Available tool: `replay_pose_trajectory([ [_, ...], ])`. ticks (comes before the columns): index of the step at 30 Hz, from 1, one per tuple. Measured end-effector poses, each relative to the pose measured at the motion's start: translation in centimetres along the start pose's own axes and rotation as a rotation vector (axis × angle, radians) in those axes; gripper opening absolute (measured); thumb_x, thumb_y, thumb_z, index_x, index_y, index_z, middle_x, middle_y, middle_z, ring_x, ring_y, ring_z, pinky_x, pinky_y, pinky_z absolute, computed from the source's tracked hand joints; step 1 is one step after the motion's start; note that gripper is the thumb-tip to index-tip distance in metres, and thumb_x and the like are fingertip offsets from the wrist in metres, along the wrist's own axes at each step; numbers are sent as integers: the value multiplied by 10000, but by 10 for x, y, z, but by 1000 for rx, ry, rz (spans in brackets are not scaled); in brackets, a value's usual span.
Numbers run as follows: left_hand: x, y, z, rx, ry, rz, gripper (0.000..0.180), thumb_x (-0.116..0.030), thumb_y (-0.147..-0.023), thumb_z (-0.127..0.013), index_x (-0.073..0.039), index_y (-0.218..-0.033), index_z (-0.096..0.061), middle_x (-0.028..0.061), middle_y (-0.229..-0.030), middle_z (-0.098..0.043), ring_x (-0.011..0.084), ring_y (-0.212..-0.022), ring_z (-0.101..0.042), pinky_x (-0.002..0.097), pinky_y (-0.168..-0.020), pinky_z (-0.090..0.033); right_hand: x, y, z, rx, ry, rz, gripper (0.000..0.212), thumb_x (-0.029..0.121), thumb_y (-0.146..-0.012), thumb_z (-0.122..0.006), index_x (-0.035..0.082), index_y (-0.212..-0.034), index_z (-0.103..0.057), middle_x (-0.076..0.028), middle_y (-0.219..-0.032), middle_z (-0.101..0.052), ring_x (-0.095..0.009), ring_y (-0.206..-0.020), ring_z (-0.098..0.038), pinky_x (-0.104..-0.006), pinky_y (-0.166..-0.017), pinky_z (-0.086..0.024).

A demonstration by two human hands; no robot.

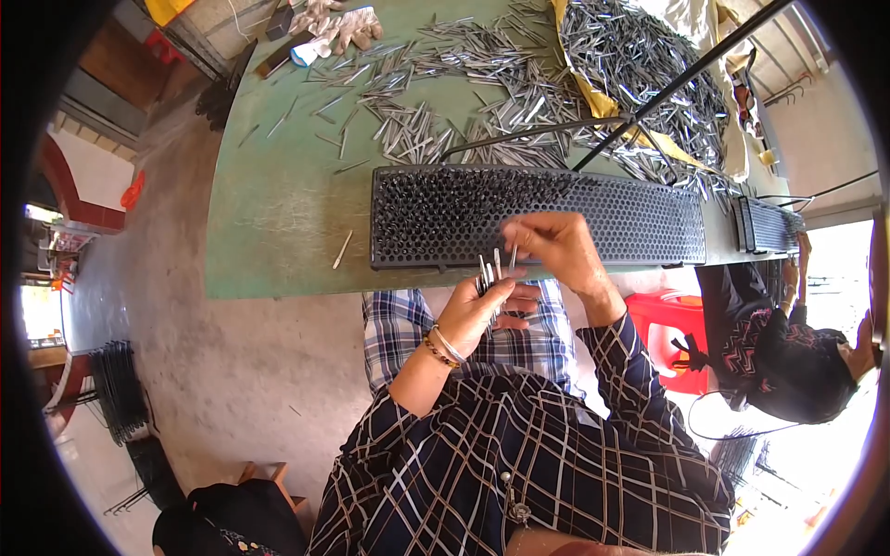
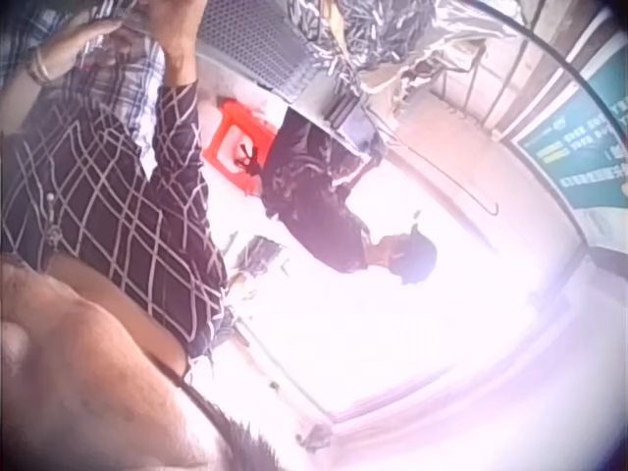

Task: The person is manually inserting small metal rods into the holes of a perforated metal grid strip.

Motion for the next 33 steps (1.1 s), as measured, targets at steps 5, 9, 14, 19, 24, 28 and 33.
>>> replay_pose_trajectory([
  [5, 16, -8, 9, -12, 90, 80, 317, -177, -963, -486, 25, -1207, -505, 192, -1082, -636, 236, -930, -656, 334, -746, -566, 8, -11, 9, -371, 152, 269, 204, 122, -832, -699, 13, -1004, -688, -65, -793, -690, -94, -683, -612, -235, -604, -495],
  [9, 18, -11, 14, -59, 123, 80, 296, -143, -956, -482, 49, -1179, -507, 210, -1074, -631, 254, -938, -655, 352, -778, -566, 5, -21, -2, -385, 373, 428, 212, 90, -812, -705, 31, -1015, -687, -77, -834, -677, -114, -725, -607, -251, -639, -477],
  [14, 23, -7, 22, -80, 220, 11, 258, -138, -948, -482, 50, -1118, -524, 199, -1061, -633, 264, -936, -656, 378, -786, -569, 3, -22, -2, -453, 384, 469, 177, 121, -791, -706, 44, -949, -694, -111, -823, -681, -263, -732, -635, -336, -702, -494],
  [19, 22, -1, 19, -101, 198, 97, 277, -148, -944, -477, 35, -1147, -521, 202, -1081, -624, 281, -946, -649, 404, -781, -572, -1, -25, -7, -430, 556, 615, 185, 127, -771, -718, 59, -941, -692, -87, -836, -665, -252, -736, -613, -350, -691, -474],
  [24, 21, 7, 18, -101, 187, 150, 293, -208, -951, -473, -9, -1157, -532, 173, -1079, -630, 262, -926, -651, 390, -726, -576, 13, -17, -17, -403, 761, 777, 194, 141, -762, -721, 62, -935, -684, -59, -895, -601, -248, -741, -571, -357, -676, -450],
  [28, 21, 7, 19, -60, 187, 128, 271, -199, -961, -453, -31, -1161, -524, 158, -1039, -642, 221, -888, -651, 354, -692, -575, 11, -16, -17, -415, 837, 780, 191, 144, -763, -720, 55, -928, -681, -57, -911, -574, -245, -736, -556, -356, -668, -443],
  [33, 22, 3, 23, -65, 146, 88, 272, -191, -966, -451, -37, -1179, -520, 157, -1013, -653, 179, -821, -651, 299, -644, -569, 9, -14, -20, -394, 841, 768, 192, 139, -760, -723, 51, -925, -681, -66, -904, -577, -245, -735, -561, -356, -664, -445],
])
Point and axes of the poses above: each hand's wrist, its own y-axis away from the middle knuckle, its own z-axis out of the back of the hand, x = y × z, the point moved 5 cm from there along -y, towards the middle knuckle
